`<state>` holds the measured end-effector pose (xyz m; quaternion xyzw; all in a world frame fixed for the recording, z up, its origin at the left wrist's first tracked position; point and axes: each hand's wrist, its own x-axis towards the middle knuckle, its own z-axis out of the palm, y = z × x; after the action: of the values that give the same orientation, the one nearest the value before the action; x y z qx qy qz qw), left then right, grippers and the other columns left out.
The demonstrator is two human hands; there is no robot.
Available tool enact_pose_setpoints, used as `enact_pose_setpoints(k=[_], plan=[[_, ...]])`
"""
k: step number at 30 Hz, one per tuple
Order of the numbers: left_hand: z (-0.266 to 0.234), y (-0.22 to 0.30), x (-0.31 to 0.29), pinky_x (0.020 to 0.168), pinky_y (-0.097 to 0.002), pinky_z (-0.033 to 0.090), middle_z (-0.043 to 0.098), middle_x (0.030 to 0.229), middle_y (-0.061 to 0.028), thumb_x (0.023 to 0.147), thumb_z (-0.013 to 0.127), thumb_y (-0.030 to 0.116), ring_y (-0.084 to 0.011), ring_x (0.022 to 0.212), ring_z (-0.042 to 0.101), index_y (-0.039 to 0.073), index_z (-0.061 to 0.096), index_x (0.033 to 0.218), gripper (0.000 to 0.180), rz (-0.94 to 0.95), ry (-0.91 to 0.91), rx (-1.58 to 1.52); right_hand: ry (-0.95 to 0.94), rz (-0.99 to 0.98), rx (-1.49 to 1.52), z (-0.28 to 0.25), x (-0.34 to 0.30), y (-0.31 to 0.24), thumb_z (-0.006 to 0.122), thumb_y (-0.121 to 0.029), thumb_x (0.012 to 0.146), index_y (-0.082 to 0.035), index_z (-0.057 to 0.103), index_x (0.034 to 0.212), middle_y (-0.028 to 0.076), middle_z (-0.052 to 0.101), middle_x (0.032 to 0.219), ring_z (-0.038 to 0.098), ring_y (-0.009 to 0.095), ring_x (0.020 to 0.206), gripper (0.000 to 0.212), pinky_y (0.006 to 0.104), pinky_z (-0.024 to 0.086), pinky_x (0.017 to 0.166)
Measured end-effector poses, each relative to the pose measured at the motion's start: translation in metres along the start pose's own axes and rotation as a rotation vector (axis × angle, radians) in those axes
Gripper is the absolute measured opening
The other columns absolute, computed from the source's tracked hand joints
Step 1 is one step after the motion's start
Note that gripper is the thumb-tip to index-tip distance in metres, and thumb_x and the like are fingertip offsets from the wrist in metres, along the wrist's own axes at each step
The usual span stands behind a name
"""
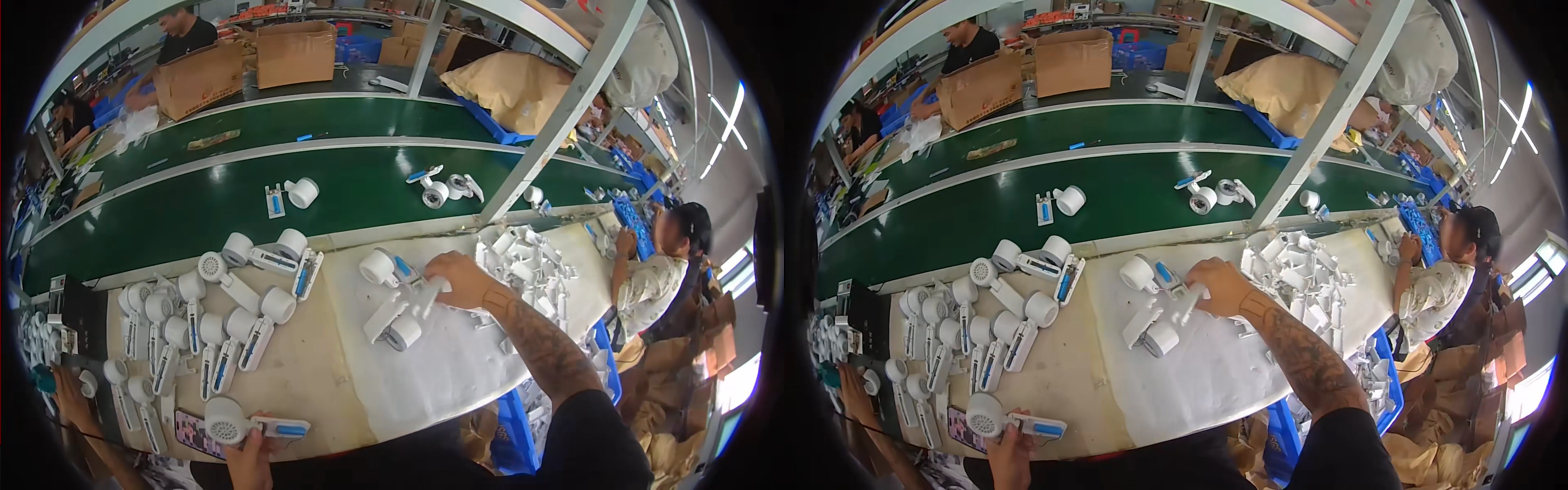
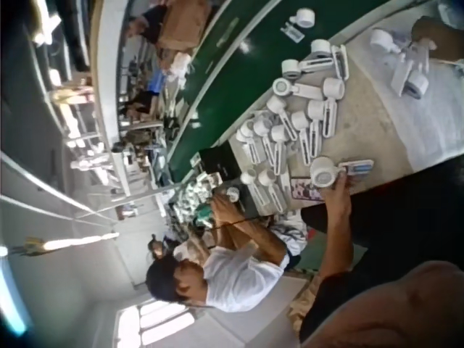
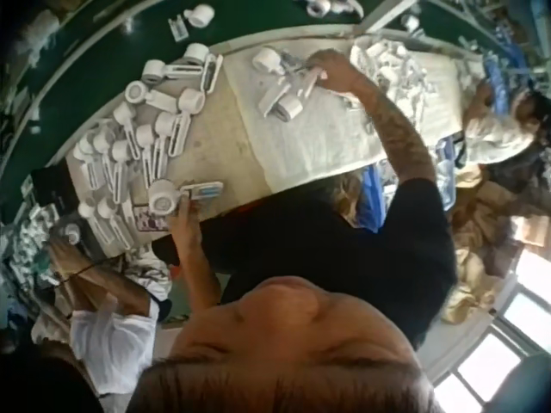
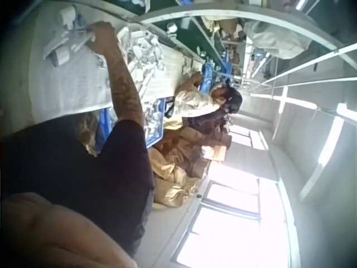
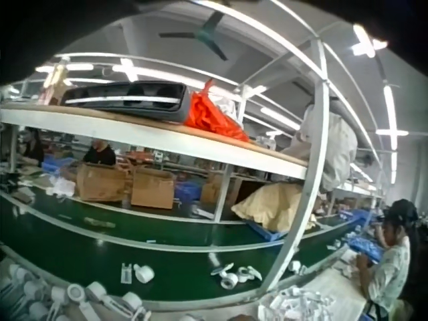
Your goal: The person assembles portable handheld fans by attaching the fan head to the handle base and snapping the plastic cover onto the handle by hand.
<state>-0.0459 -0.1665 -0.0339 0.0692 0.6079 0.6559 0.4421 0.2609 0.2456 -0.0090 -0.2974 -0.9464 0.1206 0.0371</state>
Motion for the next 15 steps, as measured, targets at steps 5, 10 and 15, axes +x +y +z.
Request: enact_pose_setpoints(k=[5,10,15], plan=[[0.027,0.006,0.016,0.068,-0.0309,0.055,0.067,0.116,-0.0198,0.093,0.058,0.02,-0.0231,0.09,0.069,-0.008,0.055,0.127,0.044,0.013,-0.098,-0.257,-0.001,-0.128,-0.098,-0.026,-0.003,-0.034,0.072,-0.007,0.069,-0.014,0.064,0.085,0.006,0.066,0.09,0.061,0.03,0.1,0.019,0.0431,0.043,0.084],[0.068,0.023,0.033,0.074,-0.0303,0.051,0.066,0.121,-0.0144,0.099,0.053,0.023,-0.0173,0.089,0.064,-0.005,0.055,0.13,0.042,-0.024,-0.159,-0.367,0.157,0.082,0.14,-0.07,-0.025,-0.095,0.068,-0.004,0.075,-0.007,0.058,0.103,0.019,0.067,0.081,0.067,0.039,0.075,0.03,0.0448,0.052,0.067],[0.073,0.027,0.031,0.079,-0.0292,0.051,0.065,0.124,-0.0129,0.102,0.047,0.03,-0.015,0.087,0.061,-0.002,0.053,0.133,0.045,0.039,-0.209,-0.393,0.264,-0.115,0.502,-0.033,-0.015,-0.208,0.083,-0.031,0.077,-0.002,0.059,0.107,0.015,0.063,0.088,0.066,0.034,0.074,0.048,0.0386,0.053,0.066]])
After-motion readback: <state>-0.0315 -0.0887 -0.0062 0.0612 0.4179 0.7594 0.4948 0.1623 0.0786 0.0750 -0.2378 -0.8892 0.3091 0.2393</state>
